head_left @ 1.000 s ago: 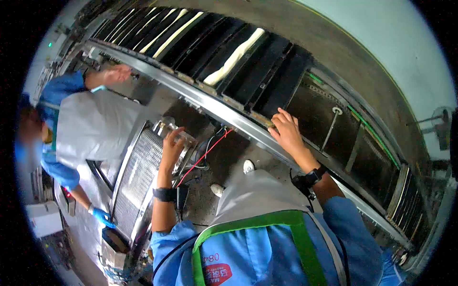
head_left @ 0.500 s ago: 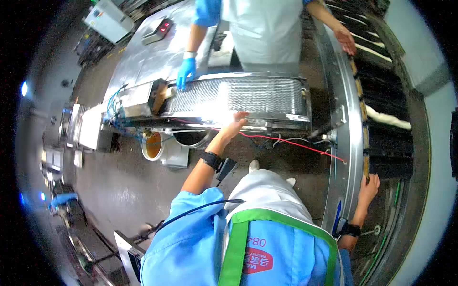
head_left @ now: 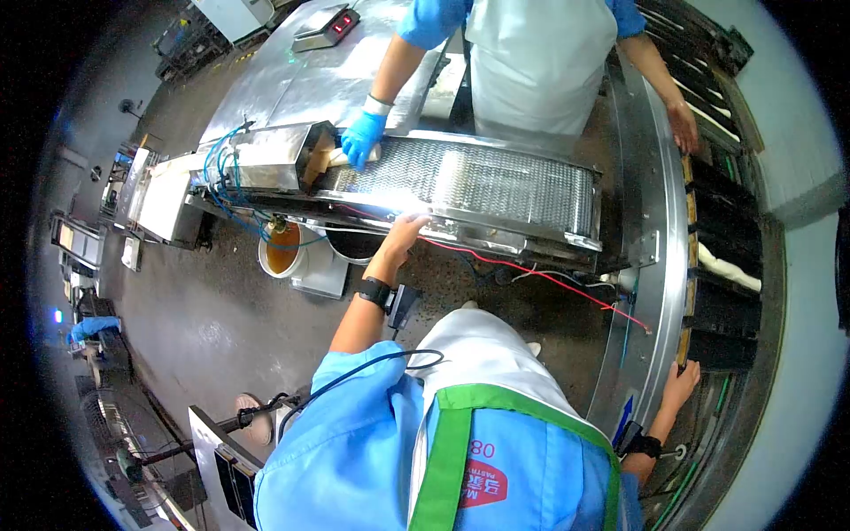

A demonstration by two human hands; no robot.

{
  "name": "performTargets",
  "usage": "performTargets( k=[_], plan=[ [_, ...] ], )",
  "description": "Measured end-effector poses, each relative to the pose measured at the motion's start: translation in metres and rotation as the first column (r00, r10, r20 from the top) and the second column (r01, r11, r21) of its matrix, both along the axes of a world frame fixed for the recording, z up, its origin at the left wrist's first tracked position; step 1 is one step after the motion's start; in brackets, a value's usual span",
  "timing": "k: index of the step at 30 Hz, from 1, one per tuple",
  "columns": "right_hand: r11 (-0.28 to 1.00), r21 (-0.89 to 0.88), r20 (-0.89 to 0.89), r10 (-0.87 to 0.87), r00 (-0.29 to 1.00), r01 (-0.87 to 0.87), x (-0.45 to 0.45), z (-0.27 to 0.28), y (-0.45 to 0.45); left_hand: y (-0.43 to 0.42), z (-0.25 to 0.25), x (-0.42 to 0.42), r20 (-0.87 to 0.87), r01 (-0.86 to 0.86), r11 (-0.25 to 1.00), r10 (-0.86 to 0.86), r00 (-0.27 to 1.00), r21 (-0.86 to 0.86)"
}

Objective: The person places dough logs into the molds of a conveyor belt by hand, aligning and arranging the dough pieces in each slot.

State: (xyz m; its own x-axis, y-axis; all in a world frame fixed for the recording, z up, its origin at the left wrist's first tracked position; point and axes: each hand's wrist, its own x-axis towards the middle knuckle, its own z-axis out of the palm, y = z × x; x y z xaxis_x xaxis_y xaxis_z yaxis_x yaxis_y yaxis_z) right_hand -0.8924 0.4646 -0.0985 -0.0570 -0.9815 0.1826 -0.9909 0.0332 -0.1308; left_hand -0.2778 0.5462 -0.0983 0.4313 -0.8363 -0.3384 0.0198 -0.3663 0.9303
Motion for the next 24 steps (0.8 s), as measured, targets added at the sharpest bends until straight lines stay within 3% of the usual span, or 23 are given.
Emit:
performTargets(
  k=[2,4,8,17,19,24],
  plan=[
    [0.999,0.011,-0.016,-0.030,0.999,0.030,0.002,0.001,0.003,0.002,-0.001,0.011,0.013,-0.017,0.997,0.016,1.000,0.077],
    [0.996,-0.025,-0.021,-0.081,0.997,0.080,0.011,0.008,0.007,0.002,0.004,0.017,-0.059,-0.056,0.998,0.056,0.997,0.004],
    [0.993,-0.016,-0.072,-0.114,0.991,0.113,0.004,0.001,0.009,0.000,-0.001,0.035,-0.022,-0.058,0.994,0.056,0.998,-0.093],
    [0.990,-0.077,-0.087,-0.127,0.988,0.120,-0.010,-0.012,0.016,-0.002,0.007,0.053,-0.088,-0.123,0.991,0.118,0.989,-0.059],
    [0.980,0.059,-0.152,-0.178,0.972,0.189,0.001,0.003,0.018,-0.004,-0.008,0.063,-0.140,-0.120,0.990,0.110,0.984,-0.068],
    [0.990,-0.016,-0.160,-0.143,0.977,0.142,-0.014,-0.008,0.025,-0.007,-0.015,0.074,-0.152,-0.148,0.987,0.137,0.979,-0.067]
  ],
)
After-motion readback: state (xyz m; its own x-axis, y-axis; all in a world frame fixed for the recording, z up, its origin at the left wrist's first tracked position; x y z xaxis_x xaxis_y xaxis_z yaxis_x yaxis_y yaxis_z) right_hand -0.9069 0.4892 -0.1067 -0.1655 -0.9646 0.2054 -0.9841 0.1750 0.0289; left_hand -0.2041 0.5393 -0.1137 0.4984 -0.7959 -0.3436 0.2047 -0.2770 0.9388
